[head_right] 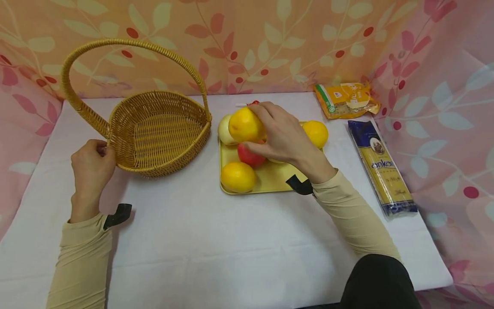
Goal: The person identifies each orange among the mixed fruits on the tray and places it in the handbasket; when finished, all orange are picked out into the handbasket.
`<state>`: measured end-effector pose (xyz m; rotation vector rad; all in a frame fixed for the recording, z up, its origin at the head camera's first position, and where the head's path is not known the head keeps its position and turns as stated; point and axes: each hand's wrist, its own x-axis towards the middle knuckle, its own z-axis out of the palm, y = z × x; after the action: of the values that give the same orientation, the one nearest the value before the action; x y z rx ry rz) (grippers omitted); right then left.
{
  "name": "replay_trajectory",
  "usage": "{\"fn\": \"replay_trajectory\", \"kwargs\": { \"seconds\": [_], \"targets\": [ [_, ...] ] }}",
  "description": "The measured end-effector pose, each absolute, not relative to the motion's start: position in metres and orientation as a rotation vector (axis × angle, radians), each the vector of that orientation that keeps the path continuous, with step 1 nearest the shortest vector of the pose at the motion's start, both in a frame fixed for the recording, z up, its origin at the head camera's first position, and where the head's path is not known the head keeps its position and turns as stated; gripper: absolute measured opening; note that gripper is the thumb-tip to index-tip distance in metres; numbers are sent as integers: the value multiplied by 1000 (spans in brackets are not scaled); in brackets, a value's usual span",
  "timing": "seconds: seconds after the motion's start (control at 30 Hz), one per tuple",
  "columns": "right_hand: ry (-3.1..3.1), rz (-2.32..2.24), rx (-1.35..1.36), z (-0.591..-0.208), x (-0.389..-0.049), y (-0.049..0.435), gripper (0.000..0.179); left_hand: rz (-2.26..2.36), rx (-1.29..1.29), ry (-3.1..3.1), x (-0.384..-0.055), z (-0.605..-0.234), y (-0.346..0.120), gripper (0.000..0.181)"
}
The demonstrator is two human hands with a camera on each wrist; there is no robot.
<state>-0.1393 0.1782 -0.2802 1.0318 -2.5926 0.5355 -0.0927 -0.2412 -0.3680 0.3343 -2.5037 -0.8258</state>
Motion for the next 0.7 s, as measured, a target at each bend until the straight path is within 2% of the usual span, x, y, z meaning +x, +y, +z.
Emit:
{"fn": "replay_trajectory", "kwargs": {
  "seconds": [0.7],
  "targets": [
    [-2626, 473, 1276, -264, -161, 101, 70, -810, 358, -2528, -93, -369, -241, 32]
  ]
}}
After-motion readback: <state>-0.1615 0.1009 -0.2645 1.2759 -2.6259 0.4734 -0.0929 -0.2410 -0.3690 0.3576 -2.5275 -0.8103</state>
